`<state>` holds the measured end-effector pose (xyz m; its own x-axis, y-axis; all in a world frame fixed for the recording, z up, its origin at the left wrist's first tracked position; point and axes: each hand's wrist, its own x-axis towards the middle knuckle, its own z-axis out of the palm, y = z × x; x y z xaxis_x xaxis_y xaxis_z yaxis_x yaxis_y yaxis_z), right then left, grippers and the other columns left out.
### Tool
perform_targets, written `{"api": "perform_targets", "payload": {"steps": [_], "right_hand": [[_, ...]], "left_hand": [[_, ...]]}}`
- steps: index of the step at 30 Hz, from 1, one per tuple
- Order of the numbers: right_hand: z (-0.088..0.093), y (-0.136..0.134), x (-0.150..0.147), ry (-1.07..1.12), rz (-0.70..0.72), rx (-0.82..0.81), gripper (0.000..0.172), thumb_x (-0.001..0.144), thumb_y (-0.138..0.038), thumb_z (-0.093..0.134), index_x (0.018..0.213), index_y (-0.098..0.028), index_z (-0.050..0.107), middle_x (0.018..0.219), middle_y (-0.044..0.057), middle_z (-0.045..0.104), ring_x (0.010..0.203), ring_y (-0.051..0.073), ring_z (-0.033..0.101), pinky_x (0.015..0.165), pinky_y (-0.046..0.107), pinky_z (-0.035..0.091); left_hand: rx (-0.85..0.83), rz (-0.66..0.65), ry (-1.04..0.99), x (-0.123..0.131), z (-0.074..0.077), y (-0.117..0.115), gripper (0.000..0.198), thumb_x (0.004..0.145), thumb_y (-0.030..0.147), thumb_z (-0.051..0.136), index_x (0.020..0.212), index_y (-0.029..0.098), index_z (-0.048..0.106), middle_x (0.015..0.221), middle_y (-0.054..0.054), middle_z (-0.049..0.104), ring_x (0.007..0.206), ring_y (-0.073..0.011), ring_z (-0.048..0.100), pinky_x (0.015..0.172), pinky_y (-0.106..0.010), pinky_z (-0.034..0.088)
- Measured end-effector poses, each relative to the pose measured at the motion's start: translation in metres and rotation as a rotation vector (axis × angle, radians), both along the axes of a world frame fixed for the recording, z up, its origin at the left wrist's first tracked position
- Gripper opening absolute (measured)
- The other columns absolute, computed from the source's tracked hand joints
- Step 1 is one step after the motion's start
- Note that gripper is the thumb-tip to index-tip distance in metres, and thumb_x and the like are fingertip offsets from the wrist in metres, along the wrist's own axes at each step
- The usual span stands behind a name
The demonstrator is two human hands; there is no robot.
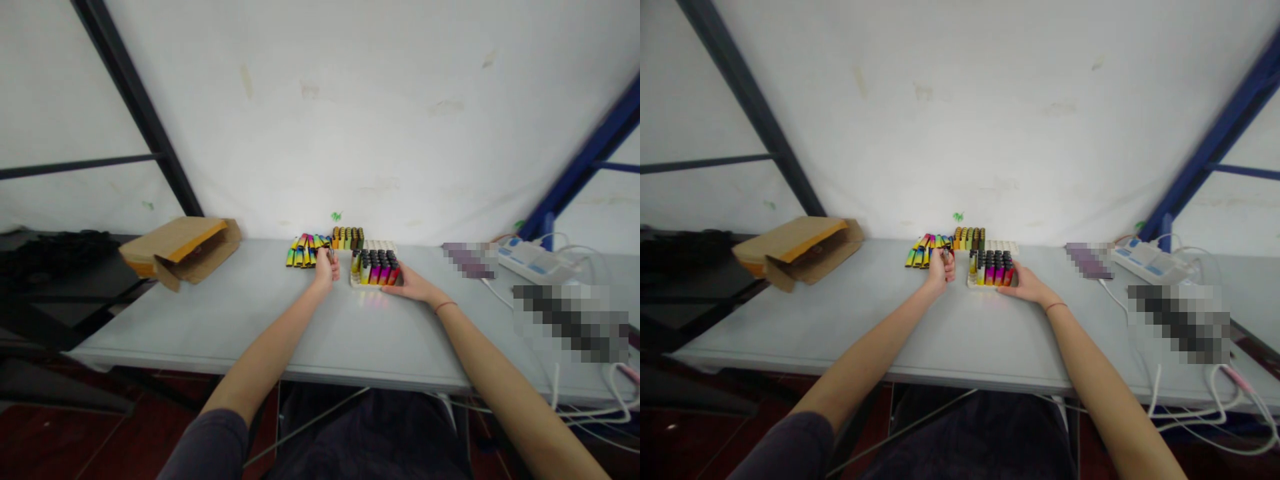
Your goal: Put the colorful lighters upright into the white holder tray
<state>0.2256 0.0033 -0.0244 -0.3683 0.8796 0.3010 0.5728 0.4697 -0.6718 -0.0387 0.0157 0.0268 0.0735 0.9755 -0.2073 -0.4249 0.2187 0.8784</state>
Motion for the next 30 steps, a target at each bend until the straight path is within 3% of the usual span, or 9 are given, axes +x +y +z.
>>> {"api": "perform_targets", "payload": {"steps": [7,16,22,26,30], "right_hand": [[0.002,-0.002,-0.001,-0.009,-0.014,-0.022,0.091,0.074,-0.055,0.081,0.147,-0.018,0.043,0.141,0.018,0.060,0.127,0.039,0.059,0.112,0.058,0.045],[0.001,-0.001,0.000,-0.001,0.000,-0.009,0.085,0.074,-0.056,0.081,0.143,-0.018,0.047,0.138,0.016,0.062,0.125,0.038,0.061,0.111,0.056,0.046],[0.000,0.000,0.001,-0.003,-0.006,-0.008,0.089,0.072,-0.058,0.081,0.144,-0.019,0.046,0.141,0.017,0.060,0.127,0.038,0.059,0.112,0.057,0.044],[0.000,0.001,0.001,0.000,0.000,-0.013,0.091,0.072,-0.060,0.081,0.144,-0.017,0.046,0.143,0.018,0.059,0.128,0.039,0.058,0.113,0.057,0.043],[0.001,0.000,0.000,-0.008,0.008,-0.014,0.085,0.073,-0.057,0.080,0.142,-0.018,0.048,0.135,0.017,0.064,0.121,0.038,0.063,0.107,0.057,0.049]], "left_hand": [[0.016,0.021,-0.006,0.000,-0.005,0.000,0.051,0.095,0.062,0.033,0.062,0.023,0.035,0.042,0.009,0.022,0.031,-0.0062,0.016,0.035,-0.019,0.014],[-0.016,0.087,-0.003,-0.002,0.000,0.001,0.046,0.094,0.057,0.037,0.063,0.023,0.036,0.041,0.009,0.023,0.030,-0.0059,0.017,0.035,-0.020,0.011],[-0.028,0.106,-0.023,0.003,0.001,-0.006,0.041,0.097,0.046,0.032,0.065,0.022,0.039,0.042,0.009,0.025,0.031,-0.0064,0.019,0.035,-0.020,0.013],[0.050,0.086,0.003,0.005,-0.007,0.000,0.042,0.096,0.053,0.034,0.070,0.021,0.043,0.048,0.009,0.031,0.034,-0.0060,0.024,0.038,-0.019,0.020],[0.282,0.088,0.264,0.006,-0.020,0.011,0.032,0.098,0.051,0.042,0.091,0.021,0.050,0.057,0.007,0.043,0.043,-0.0091,0.040,0.047,-0.021,0.035]]}}
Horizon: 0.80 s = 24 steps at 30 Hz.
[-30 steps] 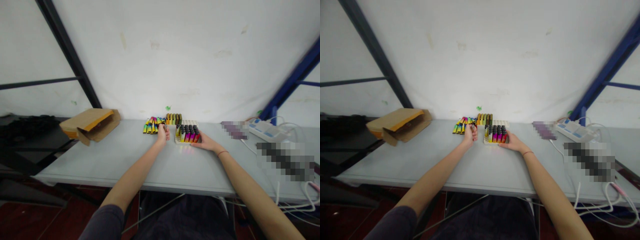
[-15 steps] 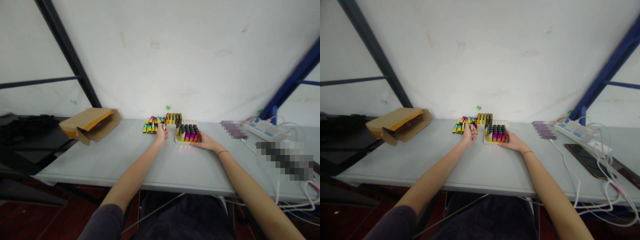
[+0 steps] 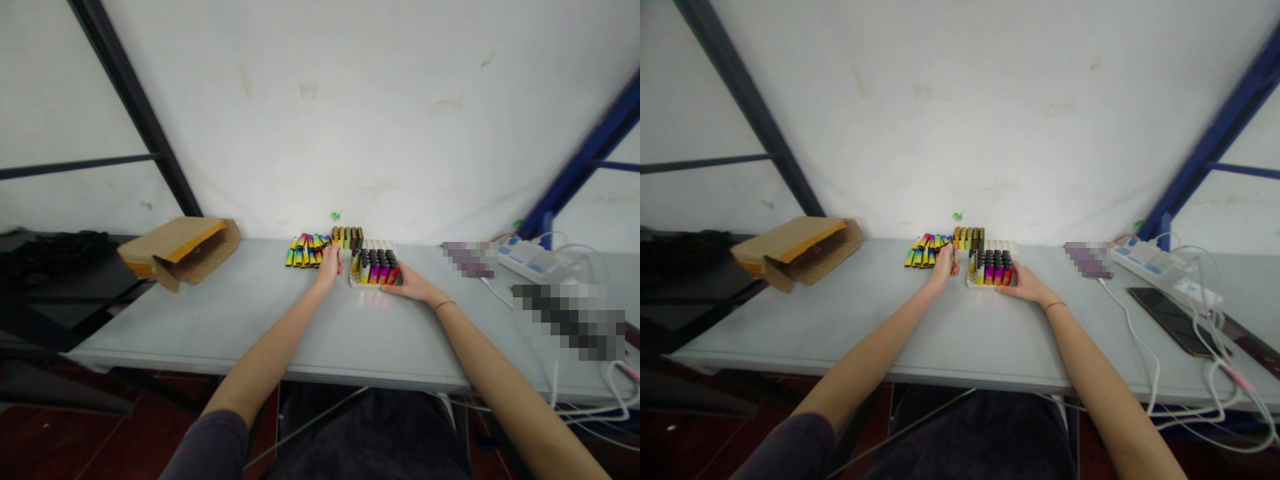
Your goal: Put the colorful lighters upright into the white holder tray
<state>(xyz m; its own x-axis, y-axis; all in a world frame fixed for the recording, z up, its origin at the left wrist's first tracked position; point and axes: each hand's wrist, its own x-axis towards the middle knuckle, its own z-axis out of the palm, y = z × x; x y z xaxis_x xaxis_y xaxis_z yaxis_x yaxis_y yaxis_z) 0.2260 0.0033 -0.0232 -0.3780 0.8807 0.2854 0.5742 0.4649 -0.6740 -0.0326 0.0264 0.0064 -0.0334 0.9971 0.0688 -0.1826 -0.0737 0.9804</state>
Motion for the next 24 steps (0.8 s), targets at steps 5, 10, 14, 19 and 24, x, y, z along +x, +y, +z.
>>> {"api": "perform_targets", "payload": {"steps": [5,10,14,19,24], "right_hand": [[0.001,0.000,-0.001,0.000,-0.002,0.007,0.084,0.074,-0.056,0.080,0.141,-0.017,0.048,0.134,0.017,0.064,0.120,0.038,0.063,0.108,0.057,0.048],[-0.001,0.001,-0.001,0.009,0.009,0.010,0.084,0.074,-0.055,0.080,0.141,-0.017,0.047,0.134,0.017,0.065,0.119,0.037,0.064,0.107,0.055,0.049],[-0.001,0.001,-0.001,0.014,0.012,0.019,0.082,0.074,-0.054,0.081,0.140,-0.017,0.048,0.137,0.017,0.063,0.123,0.037,0.062,0.109,0.055,0.047],[-0.001,0.001,-0.002,0.005,0.006,0.022,0.082,0.074,-0.054,0.080,0.140,-0.017,0.048,0.138,0.017,0.062,0.124,0.037,0.061,0.110,0.055,0.047],[-0.001,0.000,-0.002,0.003,-0.010,0.046,0.081,0.074,-0.053,0.081,0.139,-0.017,0.050,0.137,0.017,0.063,0.122,0.037,0.061,0.109,0.056,0.046]], "left_hand": [[0.551,0.027,0.464,-0.008,-0.006,0.005,0.024,0.095,0.041,0.056,0.104,0.019,0.062,0.094,-0.006,0.066,0.093,-0.0185,0.063,0.092,-0.033,0.050],[0.646,-0.102,0.622,-0.018,-0.003,0.010,0.029,0.094,0.036,0.057,0.110,0.016,0.071,0.103,-0.010,0.069,0.093,-0.0191,0.065,0.084,-0.031,0.053],[0.619,-0.179,0.667,-0.019,-0.008,0.012,0.030,0.092,0.034,0.060,0.112,0.016,0.073,0.102,-0.009,0.071,0.093,-0.0192,0.067,0.085,-0.030,0.054],[0.618,-0.212,0.697,-0.018,-0.011,0.013,0.031,0.091,0.031,0.060,0.114,0.014,0.072,0.109,-0.012,0.072,0.096,-0.0198,0.068,0.090,-0.032,0.055],[0.619,-0.188,0.731,-0.017,-0.009,0.010,0.030,0.091,0.031,0.060,0.114,0.014,0.071,0.110,-0.012,0.072,0.095,-0.0200,0.069,0.090,-0.033,0.056]]}}
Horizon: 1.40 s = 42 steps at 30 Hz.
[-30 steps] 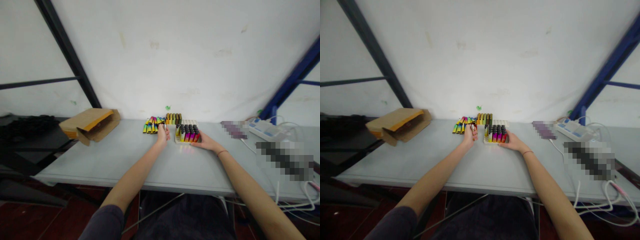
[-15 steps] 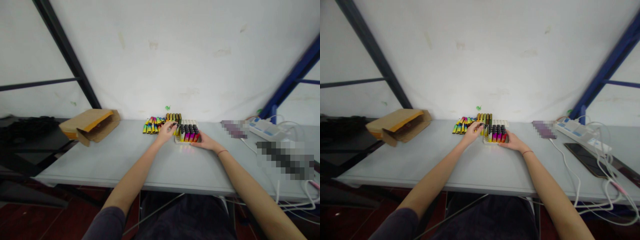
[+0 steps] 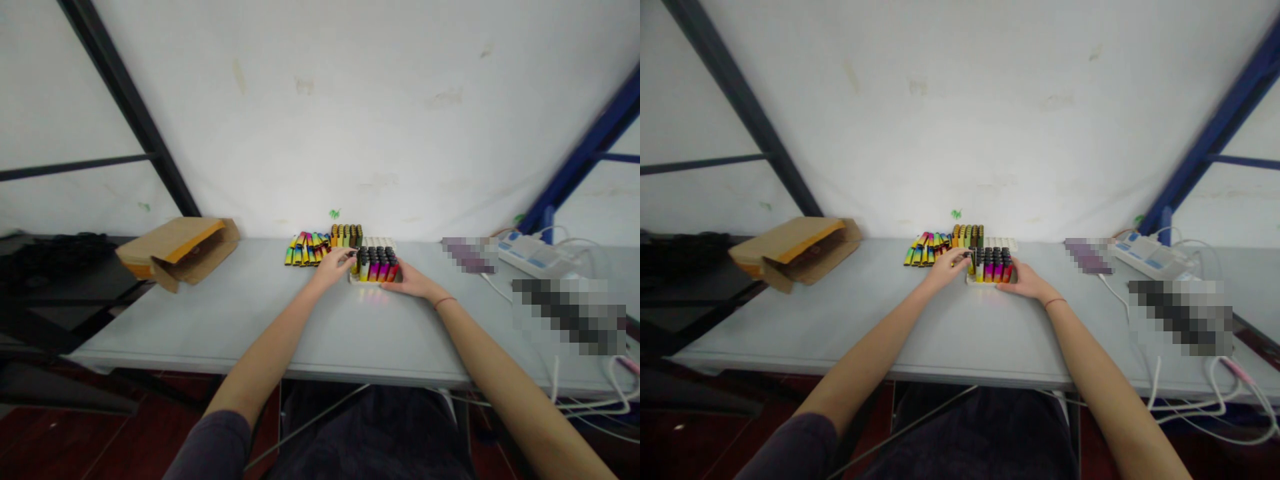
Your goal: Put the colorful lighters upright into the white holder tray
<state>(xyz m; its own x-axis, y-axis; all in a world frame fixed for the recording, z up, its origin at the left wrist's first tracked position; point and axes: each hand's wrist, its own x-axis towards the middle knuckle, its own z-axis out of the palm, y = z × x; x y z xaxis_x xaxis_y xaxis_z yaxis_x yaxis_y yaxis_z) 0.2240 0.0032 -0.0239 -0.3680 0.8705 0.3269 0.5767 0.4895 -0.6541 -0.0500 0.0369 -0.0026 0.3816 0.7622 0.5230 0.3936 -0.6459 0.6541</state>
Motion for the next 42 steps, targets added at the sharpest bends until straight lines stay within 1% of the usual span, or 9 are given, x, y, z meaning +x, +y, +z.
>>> {"api": "perform_targets", "payload": {"steps": [6,10,24,27,30,33,35,38,42], "right_hand": [[-0.002,0.001,0.001,0.001,0.001,-0.008,0.081,0.073,-0.054,0.081,0.139,-0.018,0.050,0.132,0.015,0.065,0.117,0.036,0.064,0.106,0.055,0.050],[-0.001,0.001,0.001,0.002,-0.010,-0.025,0.083,0.073,-0.055,0.080,0.139,-0.017,0.050,0.134,0.017,0.064,0.120,0.036,0.063,0.108,0.055,0.048],[0.001,-0.001,0.000,0.024,0.011,-0.009,0.082,0.073,-0.053,0.082,0.141,-0.019,0.050,0.137,0.015,0.063,0.123,0.036,0.061,0.110,0.055,0.046],[0.001,-0.001,0.000,0.028,0.024,-0.005,0.083,0.074,-0.054,0.081,0.142,-0.019,0.049,0.138,0.015,0.063,0.124,0.036,0.061,0.111,0.054,0.046],[0.000,-0.001,0.000,0.021,0.023,-0.011,0.083,0.074,-0.056,0.081,0.142,-0.019,0.050,0.140,0.015,0.062,0.125,0.036,0.060,0.111,0.055,0.045],[-0.001,0.001,0.001,0.011,0.009,-0.022,0.083,0.073,-0.056,0.081,0.141,-0.018,0.050,0.137,0.016,0.063,0.123,0.037,0.062,0.110,0.056,0.046],[-0.002,0.002,0.002,0.000,-0.001,-0.030,0.084,0.073,-0.056,0.081,0.141,-0.017,0.050,0.135,0.016,0.064,0.120,0.037,0.063,0.108,0.057,0.048],[-0.002,0.002,0.002,-0.011,-0.004,-0.026,0.085,0.073,-0.056,0.081,0.141,-0.018,0.049,0.134,0.016,0.065,0.118,0.037,0.064,0.106,0.056,0.050],[-0.001,0.003,0.002,-0.032,0.002,-0.008,0.081,0.074,-0.056,0.080,0.139,-0.019,0.051,0.129,0.015,0.068,0.113,0.036,0.066,0.103,0.056,0.052]], "left_hand": [[-0.002,0.045,0.005,-0.001,0.002,-0.002,0.032,0.091,0.031,0.061,0.120,0.018,0.066,0.107,-0.008,0.072,0.093,-0.0192,0.070,0.090,-0.034,0.056],[-0.012,0.062,0.002,-0.002,0.001,-0.002,0.028,0.090,0.031,0.062,0.115,0.019,0.064,0.102,-0.006,0.072,0.093,-0.0189,0.070,0.089,-0.033,0.057],[0.117,0.024,0.088,-0.002,0.001,-0.006,0.028,0.094,0.030,0.055,0.113,0.020,0.071,0.110,-0.008,0.069,0.092,-0.0169,0.067,0.092,-0.032,0.053],[0.117,0.187,0.126,-0.006,0.007,-0.005,0.031,0.095,0.034,0.054,0.120,0.020,0.069,0.106,-0.008,0.070,0.093,-0.0195,0.066,0.094,-0.033,0.050],[0.063,0.494,0.178,-0.024,0.019,-0.002,0.033,0.097,0.034,0.051,0.120,0.018,0.068,0.103,-0.012,0.072,0.103,-0.0257,0.064,0.097,-0.037,0.046],[-0.063,0.803,0.278,-0.054,0.029,0.003,0.035,0.096,0.030,0.047,0.123,0.020,0.067,0.119,-0.016,0.069,0.116,-0.0312,0.059,0.098,-0.041,0.045],[-0.174,0.936,0.336,-0.076,0.030,0.006,0.040,0.094,0.029,0.048,0.129,0.019,0.065,0.129,-0.018,0.065,0.122,-0.0355,0.055,0.097,-0.045,0.046],[-0.340,1.002,0.374,-0.103,0.025,0.012,0.046,0.094,0.034,0.048,0.133,0.017,0.065,0.136,-0.022,0.061,0.124,-0.0392,0.056,0.096,-0.049,0.048],[-0.450,0.946,0.438,-0.117,0.015,0.022,0.043,0.093,0.040,0.050,0.123,0.019,0.072,0.131,-0.022,0.066,0.120,-0.0390,0.062,0.091,-0.047,0.050]]}}
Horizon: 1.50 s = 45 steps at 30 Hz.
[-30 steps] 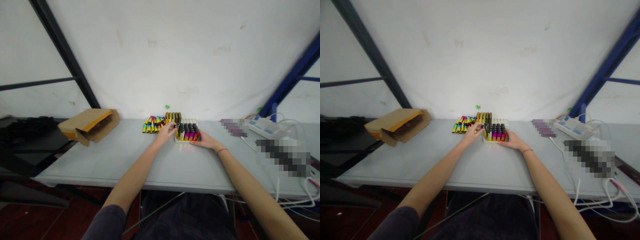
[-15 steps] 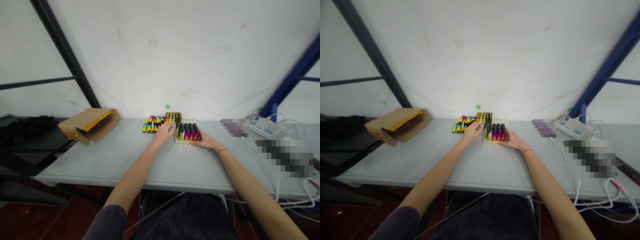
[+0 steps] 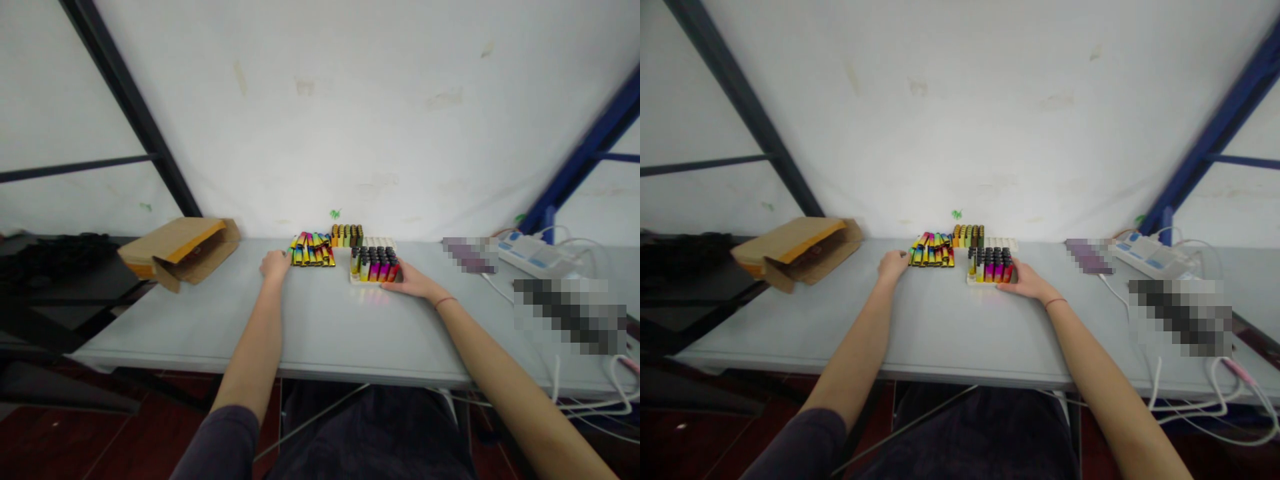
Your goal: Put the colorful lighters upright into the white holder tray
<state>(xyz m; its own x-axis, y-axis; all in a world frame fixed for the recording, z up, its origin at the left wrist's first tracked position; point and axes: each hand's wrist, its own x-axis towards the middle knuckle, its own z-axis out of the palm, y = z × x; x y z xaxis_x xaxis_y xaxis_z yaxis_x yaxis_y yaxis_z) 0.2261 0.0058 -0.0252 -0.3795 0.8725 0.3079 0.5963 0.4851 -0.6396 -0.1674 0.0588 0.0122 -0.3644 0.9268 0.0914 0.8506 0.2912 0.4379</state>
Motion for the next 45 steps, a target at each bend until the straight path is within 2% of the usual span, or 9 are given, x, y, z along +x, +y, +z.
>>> {"api": "perform_targets", "payload": {"steps": [11,14,17,19,23,27,34,40,45], "right_hand": [[0.000,-0.001,0.000,-0.004,0.003,0.009,0.080,0.075,-0.056,0.079,0.139,-0.019,0.051,0.130,0.014,0.067,0.115,0.036,0.066,0.104,0.055,0.052],[0.000,0.000,0.000,-0.013,-0.006,0.001,0.079,0.075,-0.056,0.079,0.138,-0.018,0.051,0.128,0.015,0.068,0.113,0.036,0.066,0.103,0.056,0.052],[-0.001,0.001,0.001,-0.011,-0.017,0.010,0.081,0.074,-0.056,0.080,0.140,-0.019,0.050,0.130,0.015,0.068,0.115,0.036,0.066,0.105,0.056,0.051],[-0.001,0.001,0.001,-0.004,-0.013,0.012,0.082,0.073,-0.056,0.081,0.140,-0.019,0.050,0.132,0.014,0.067,0.117,0.036,0.065,0.105,0.055,0.050],[-0.001,0.000,0.001,0.009,-0.004,0.010,0.081,0.074,-0.056,0.080,0.140,-0.019,0.051,0.135,0.015,0.066,0.120,0.036,0.064,0.108,0.055,0.049],[0.000,-0.001,0.001,0.002,0.003,0.000,0.081,0.075,-0.054,0.080,0.141,-0.019,0.049,0.136,0.015,0.065,0.121,0.037,0.063,0.108,0.056,0.049],[0.002,-0.002,-0.001,0.009,0.014,-0.003,0.078,0.075,-0.053,0.080,0.139,-0.019,0.050,0.134,0.015,0.066,0.121,0.037,0.063,0.108,0.056,0.049],[0.003,-0.004,-0.001,0.003,0.012,-0.017,0.074,0.076,-0.053,0.079,0.136,-0.018,0.051,0.130,0.015,0.067,0.116,0.037,0.065,0.105,0.055,0.051],[0.002,-0.002,0.000,-0.008,0.000,-0.023,0.075,0.075,-0.052,0.079,0.135,-0.017,0.051,0.128,0.016,0.067,0.113,0.037,0.066,0.104,0.057,0.052]], "left_hand": [[-0.116,-0.018,0.039,-0.009,0.001,0.003,0.030,0.082,0.033,0.063,0.104,0.018,0.075,0.116,-0.022,0.073,0.112,-0.0360,0.068,0.084,-0.037,0.050],[0.013,-0.013,-0.006,-0.005,0.003,0.002,0.029,0.083,0.025,0.060,0.107,0.013,0.073,0.115,-0.024,0.073,0.117,-0.0367,0.065,0.089,-0.039,0.049],[0.267,-0.100,-0.184,0.009,0.009,0.003,0.033,0.086,0.022,0.057,0.115,0.012,0.068,0.120,-0.020,0.071,0.117,-0.0298,0.064,0.093,-0.034,0.049],[0.339,-0.189,-0.426,0.025,0.015,0.004,0.032,0.089,0.026,0.054,0.116,0.014,0.065,0.116,-0.014,0.071,0.100,-0.0224,0.069,0.084,-0.029,0.051],[0.292,-0.263,-1.003,0.060,0.023,0.000,0.023,0.091,0.031,0.046,0.097,0.016,0.062,0.078,-0.002,0.065,0.054,-0.0096,0.056,0.054,-0.021,0.044],[0.229,-0.354,-1.373,0.085,0.024,-0.013,0.025,0.094,0.039,0.044,0.090,0.018,0.057,0.056,0.007,0.043,0.039,-0.0054,0.037,0.043,-0.017,0.030],[0.210,-0.408,-1.516,0.103,0.019,-0.022,0.036,0.091,0.057,0.051,0.092,0.021,0.050,0.057,0.007,0.050,0.041,-0.0075,0.045,0.043,-0.019,0.036],[0.098,-0.312,-1.638,0.106,0.023,-0.030,0.052,0.091,0.068,0.031,0.067,0.023,0.042,0.042,0.009,0.027,0.032,-0.0066,0.023,0.035,-0.020,0.019],[0.107,-0.242,-1.624,0.108,0.026,-0.037,0.050,0.094,0.062,0.030,0.061,0.023,0.035,0.041,0.010,0.019,0.030,-0.0056,0.015,0.034,-0.019,0.012]]}}
